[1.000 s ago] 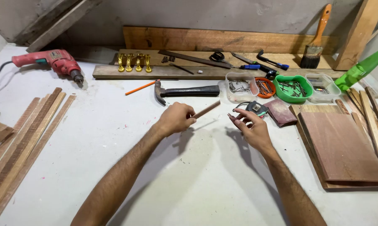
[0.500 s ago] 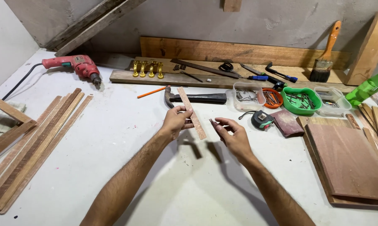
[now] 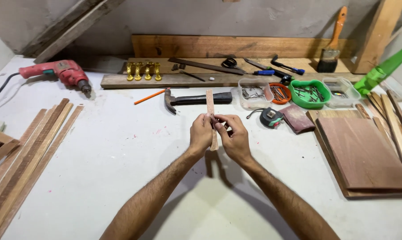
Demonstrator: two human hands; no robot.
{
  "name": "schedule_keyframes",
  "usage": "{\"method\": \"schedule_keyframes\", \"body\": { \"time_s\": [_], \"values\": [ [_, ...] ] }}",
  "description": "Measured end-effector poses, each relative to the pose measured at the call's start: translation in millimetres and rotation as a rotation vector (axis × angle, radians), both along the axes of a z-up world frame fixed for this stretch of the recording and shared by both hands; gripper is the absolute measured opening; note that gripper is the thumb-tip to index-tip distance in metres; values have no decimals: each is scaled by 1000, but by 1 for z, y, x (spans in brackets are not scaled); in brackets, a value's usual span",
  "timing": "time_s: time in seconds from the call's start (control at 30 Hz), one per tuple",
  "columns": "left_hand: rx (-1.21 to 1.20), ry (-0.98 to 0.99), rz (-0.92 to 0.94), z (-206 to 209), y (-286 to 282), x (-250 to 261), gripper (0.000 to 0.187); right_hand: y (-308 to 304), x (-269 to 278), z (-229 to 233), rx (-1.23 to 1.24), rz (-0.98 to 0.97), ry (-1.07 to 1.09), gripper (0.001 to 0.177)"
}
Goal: The person hammers nails into thin wooden strips to assemble small rectangular frames on a workbench, using a hammer over a wooden board. They align and press strips together, lift and reposition the joined frames, gather additional strips, and continue nailing pieces at the bench.
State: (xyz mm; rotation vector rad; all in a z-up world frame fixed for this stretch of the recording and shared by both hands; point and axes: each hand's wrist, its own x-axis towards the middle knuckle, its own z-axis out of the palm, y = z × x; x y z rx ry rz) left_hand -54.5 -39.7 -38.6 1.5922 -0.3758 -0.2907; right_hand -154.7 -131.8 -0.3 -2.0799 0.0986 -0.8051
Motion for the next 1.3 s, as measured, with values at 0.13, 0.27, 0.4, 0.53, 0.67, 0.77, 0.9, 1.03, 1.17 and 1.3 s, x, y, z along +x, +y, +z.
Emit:
{"method": "schedule_keyframes", "body": {
  "time_s": [0.13,0.27,0.4,0.53,0.67,0.77,0.9,1.03,1.17,1.3],
  "values": [
    [119,133,-190,1,-25,-31,36,-48,3,-1,-122,-140,-88,25],
    [-30,10,-237,0,-65,-41,38,-87,-25,1,-144,-128,-56,23],
    [-116,-4,-285,-11,-91,-38,33,-79,-64,1,-142,-121,-18,21],
    [-59,-79,-308,-8,-95,-55,31,-92,-66,-6,-146,-203,-33,21],
    [-5,-111,-366,2,-94,-61,33,-119,-39,-20,-146,-313,-155,21],
    [26,-18,-335,2,-102,-49,34,-116,-29,-30,-69,-308,-152,21],
    [-18,-67,-305,1,-114,-32,29,-113,-33,-34,-107,-248,-171,21],
    [106,-20,-323,4,-125,-46,28,-141,-32,-36,-127,-277,-113,20],
    [83,-122,-457,-6,-137,-52,36,-180,-18,-42,-123,-402,-174,23],
    [66,16,-507,-6,-143,-46,34,-194,-14,-42,-68,-386,-172,23]
  ]
}}
